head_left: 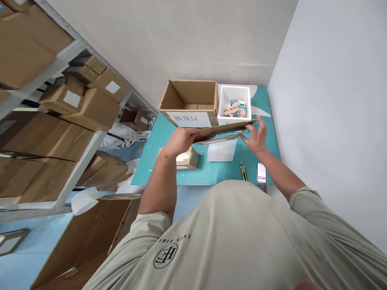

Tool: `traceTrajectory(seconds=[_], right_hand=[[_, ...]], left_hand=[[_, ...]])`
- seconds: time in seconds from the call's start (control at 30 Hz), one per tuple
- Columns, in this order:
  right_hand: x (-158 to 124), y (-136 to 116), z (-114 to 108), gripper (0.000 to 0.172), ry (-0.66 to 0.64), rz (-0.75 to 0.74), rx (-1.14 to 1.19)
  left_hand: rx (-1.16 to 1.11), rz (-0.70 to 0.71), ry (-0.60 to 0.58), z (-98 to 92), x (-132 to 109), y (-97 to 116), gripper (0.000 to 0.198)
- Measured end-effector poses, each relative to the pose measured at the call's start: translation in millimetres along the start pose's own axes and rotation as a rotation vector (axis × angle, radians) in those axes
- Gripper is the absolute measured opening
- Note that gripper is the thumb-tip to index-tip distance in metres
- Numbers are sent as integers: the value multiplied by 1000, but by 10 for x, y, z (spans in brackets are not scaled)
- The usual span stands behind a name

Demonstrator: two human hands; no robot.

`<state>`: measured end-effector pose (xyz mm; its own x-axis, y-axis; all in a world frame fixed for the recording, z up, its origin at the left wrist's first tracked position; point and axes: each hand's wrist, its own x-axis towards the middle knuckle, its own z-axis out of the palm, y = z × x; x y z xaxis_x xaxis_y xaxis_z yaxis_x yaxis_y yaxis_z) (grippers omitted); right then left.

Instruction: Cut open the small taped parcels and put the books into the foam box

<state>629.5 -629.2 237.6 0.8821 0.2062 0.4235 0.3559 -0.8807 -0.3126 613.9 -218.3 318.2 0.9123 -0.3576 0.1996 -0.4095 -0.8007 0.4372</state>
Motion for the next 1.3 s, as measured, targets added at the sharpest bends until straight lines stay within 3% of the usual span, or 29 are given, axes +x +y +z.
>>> traceTrajectory(seconds=[0.13,0.2,0.27,0.33,0.4,0.5,0.63,0.83,0.93,1.03,1.1,1.17,1.3], right_hand=[[-48,274,-59,118,-13,35,151],[-109,351,28,126,-77,80,238],[-179,384,181,109,-174,108,332],[-235,403,363,74,-236,98,426],[-267,449,520,42,-205,93,505],[-285,641,616,39,-62,134,589],[-325,1159,468,42,156,297,708],[-555,2125,204,55,767,627,928],[-726,2388,281,56,962,812,1025],[-842,2420,525,58,1045,1072,1032],[-885,2362,745,60,1012,1225,984],[-926,2284,965,59,856,1307,916],[-1071,2174,1264,63,502,1247,846]], left_hand=[[-120,-16,-56,119,95,150,35],[-222,-39,-82,316,162,209,36],[-280,-63,-115,569,228,282,38],[-262,-95,-162,827,269,366,39],[-223,-148,-171,1040,268,435,43],[-202,-237,-84,1227,176,449,47],[-246,-372,36,1317,-90,265,51],[-339,-688,42,1520,-781,-64,56],[-359,-818,16,1681,-1139,-120,56],[-357,-878,-15,1836,-1392,-81,58],[-376,-885,-49,1916,-1500,-8,61],[-404,-878,-88,1964,-1581,92,63],[-434,-860,-146,1971,-1758,302,68]])
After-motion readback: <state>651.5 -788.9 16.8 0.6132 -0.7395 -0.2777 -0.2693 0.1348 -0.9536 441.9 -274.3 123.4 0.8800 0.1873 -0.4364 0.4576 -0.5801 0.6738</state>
